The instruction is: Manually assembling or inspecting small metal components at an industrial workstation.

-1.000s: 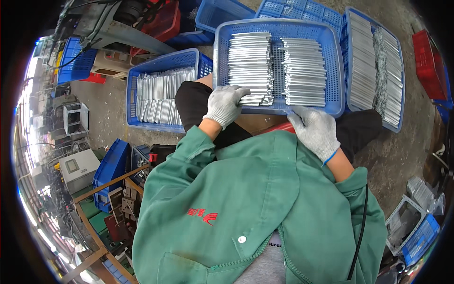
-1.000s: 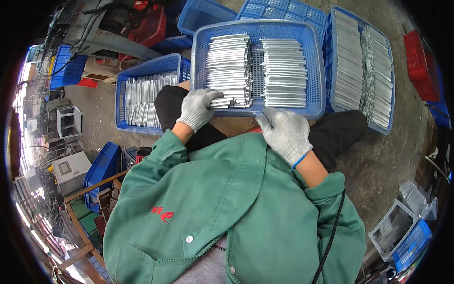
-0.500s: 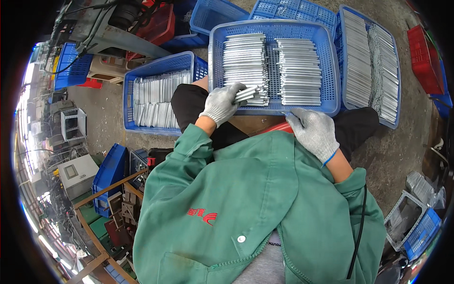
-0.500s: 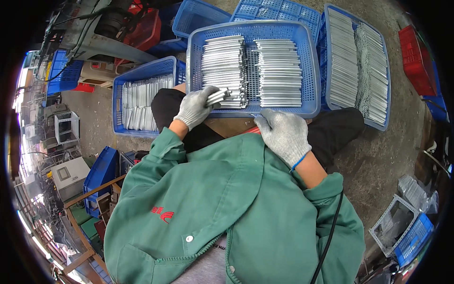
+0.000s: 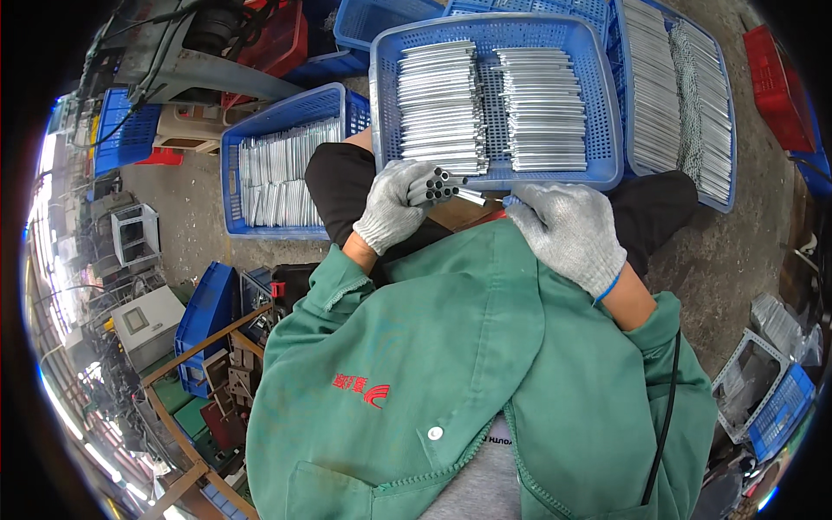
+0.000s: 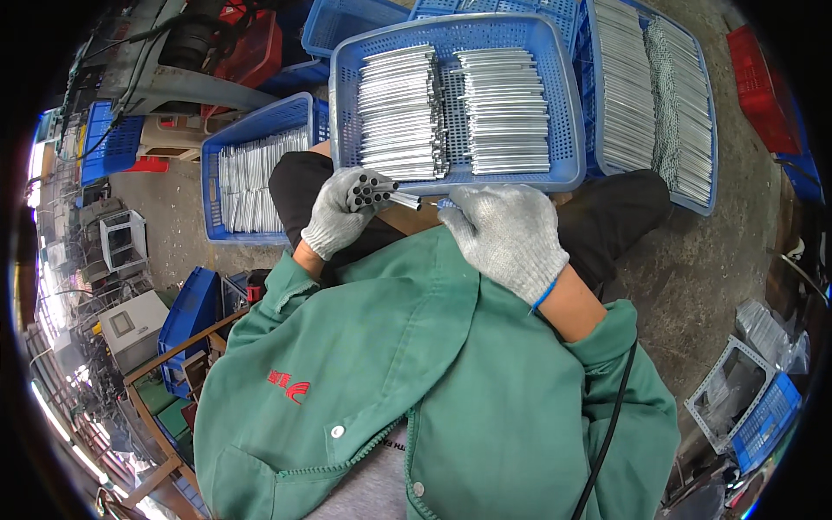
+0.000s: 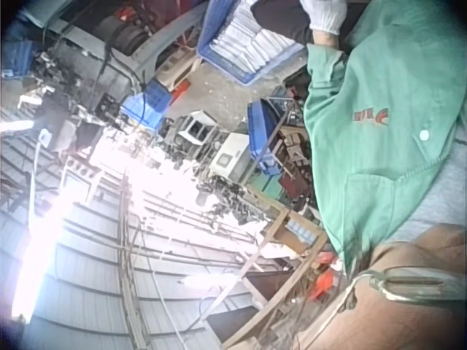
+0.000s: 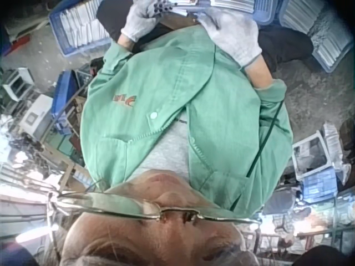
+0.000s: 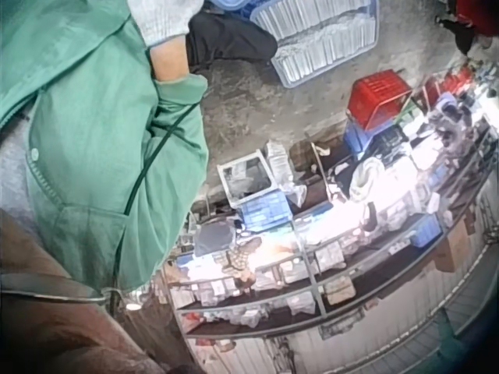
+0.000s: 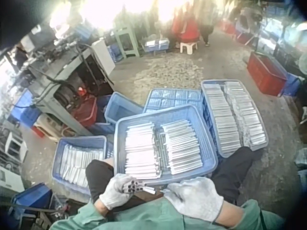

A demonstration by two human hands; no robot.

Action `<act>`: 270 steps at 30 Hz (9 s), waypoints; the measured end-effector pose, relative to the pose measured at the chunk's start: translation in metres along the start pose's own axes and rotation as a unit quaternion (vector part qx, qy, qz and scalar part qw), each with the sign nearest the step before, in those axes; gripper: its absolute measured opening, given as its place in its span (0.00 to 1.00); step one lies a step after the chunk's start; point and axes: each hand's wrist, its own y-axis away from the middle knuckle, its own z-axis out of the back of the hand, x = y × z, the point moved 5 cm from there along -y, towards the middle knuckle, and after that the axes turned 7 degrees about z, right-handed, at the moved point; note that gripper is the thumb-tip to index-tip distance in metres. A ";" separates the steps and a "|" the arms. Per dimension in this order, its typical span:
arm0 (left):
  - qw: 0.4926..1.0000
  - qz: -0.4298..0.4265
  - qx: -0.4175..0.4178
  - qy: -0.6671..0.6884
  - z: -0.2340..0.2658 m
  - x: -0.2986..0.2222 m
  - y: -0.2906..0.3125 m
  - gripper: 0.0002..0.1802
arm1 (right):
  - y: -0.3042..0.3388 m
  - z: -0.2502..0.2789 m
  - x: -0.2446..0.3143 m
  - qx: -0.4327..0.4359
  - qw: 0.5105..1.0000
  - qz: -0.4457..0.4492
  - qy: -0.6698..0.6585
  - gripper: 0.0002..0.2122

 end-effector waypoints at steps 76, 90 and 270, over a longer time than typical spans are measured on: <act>0.990 0.134 0.042 0.016 0.007 -0.002 -0.035 0.16 | -0.013 0.023 -0.013 -0.026 0.999 -0.048 -0.005 0.11; 0.999 0.014 0.013 -0.051 0.008 -0.026 -0.020 0.18 | -0.015 0.020 -0.006 0.001 1.000 -0.001 0.028 0.10; 0.994 -0.079 -0.045 -0.063 -0.004 -0.044 -0.005 0.15 | 0.000 0.006 0.001 0.052 0.997 0.004 0.054 0.09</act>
